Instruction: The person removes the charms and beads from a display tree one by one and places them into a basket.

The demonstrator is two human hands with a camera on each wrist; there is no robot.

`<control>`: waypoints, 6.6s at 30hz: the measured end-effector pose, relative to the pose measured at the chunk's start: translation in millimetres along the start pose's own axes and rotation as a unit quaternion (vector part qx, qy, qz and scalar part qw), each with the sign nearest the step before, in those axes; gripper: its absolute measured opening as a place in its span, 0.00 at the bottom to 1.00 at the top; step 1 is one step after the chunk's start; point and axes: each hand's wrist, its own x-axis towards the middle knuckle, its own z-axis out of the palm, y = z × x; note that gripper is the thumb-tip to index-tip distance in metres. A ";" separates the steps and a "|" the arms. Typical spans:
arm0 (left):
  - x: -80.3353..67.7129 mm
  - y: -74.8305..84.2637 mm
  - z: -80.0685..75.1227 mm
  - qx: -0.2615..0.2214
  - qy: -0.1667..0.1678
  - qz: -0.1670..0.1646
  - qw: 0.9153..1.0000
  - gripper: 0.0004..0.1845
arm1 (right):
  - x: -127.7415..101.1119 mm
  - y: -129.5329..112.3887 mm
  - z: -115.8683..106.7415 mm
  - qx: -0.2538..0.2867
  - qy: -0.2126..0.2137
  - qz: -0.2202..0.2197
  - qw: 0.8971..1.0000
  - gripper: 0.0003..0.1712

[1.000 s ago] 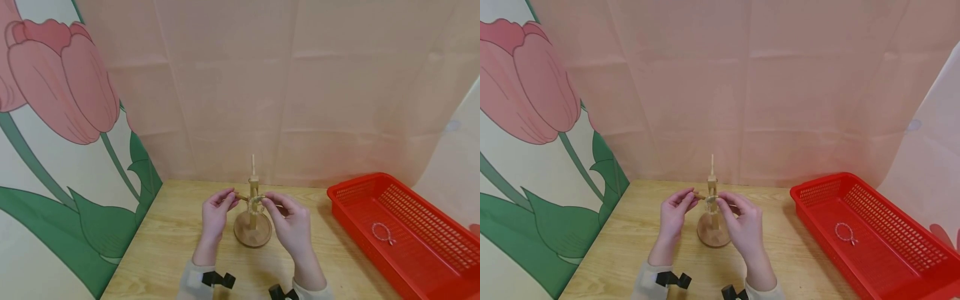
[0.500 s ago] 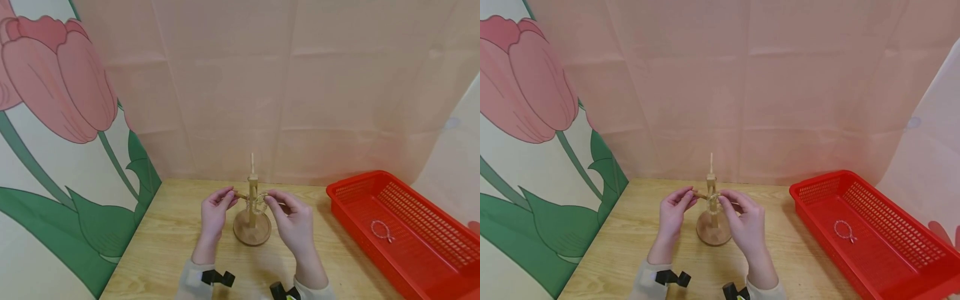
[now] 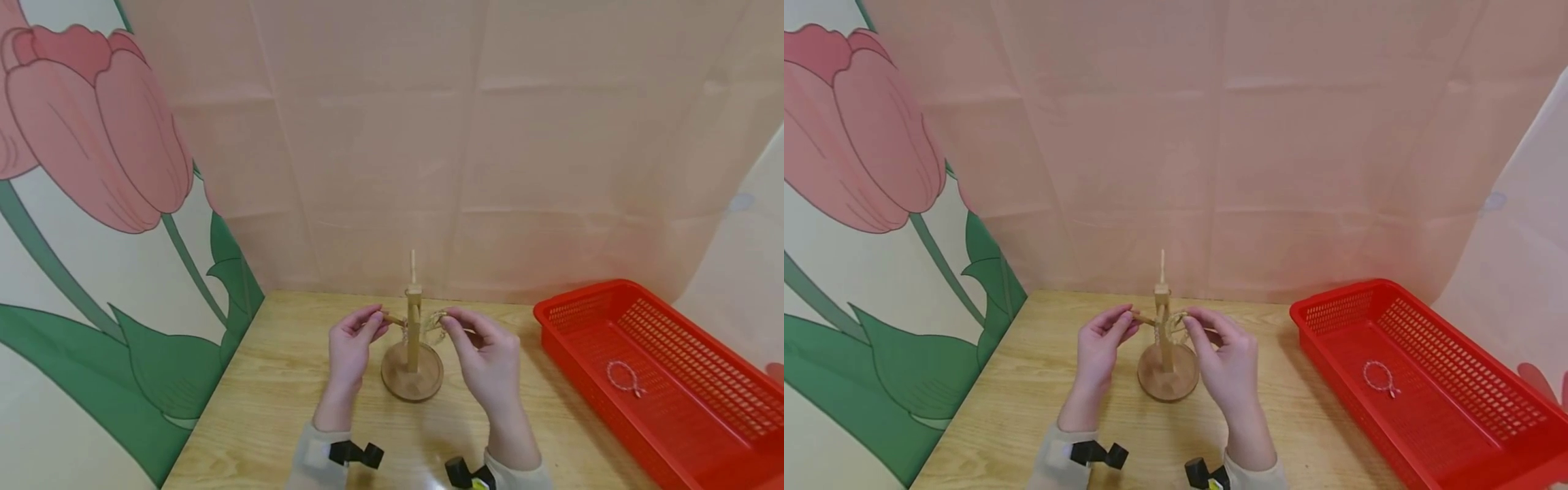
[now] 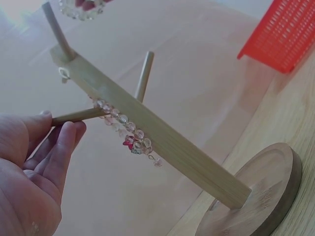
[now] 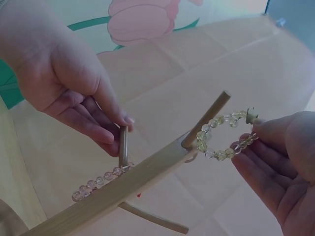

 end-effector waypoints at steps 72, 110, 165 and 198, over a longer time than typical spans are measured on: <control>-0.9 -3.3 -2.4 0.009 -0.001 0.008 1.000 0.12 | 47.1 78.6 -108.6 -0.125 -0.171 0.238 0.948 0.17; -2.6 -1.4 -1.7 0.009 0.001 -0.001 1.000 0.09 | 51.5 92.1 -194.2 -0.228 -0.141 0.246 0.932 0.25; -3.6 0.0 -3.3 0.004 -0.002 -0.002 1.000 0.11 | 48.1 195.8 -287.8 -0.265 -0.368 0.247 0.856 0.19; -3.8 -1.6 -4.1 0.012 -0.008 0.002 1.000 0.10 | 24.8 220.7 -286.9 -0.277 -0.384 0.263 0.840 0.15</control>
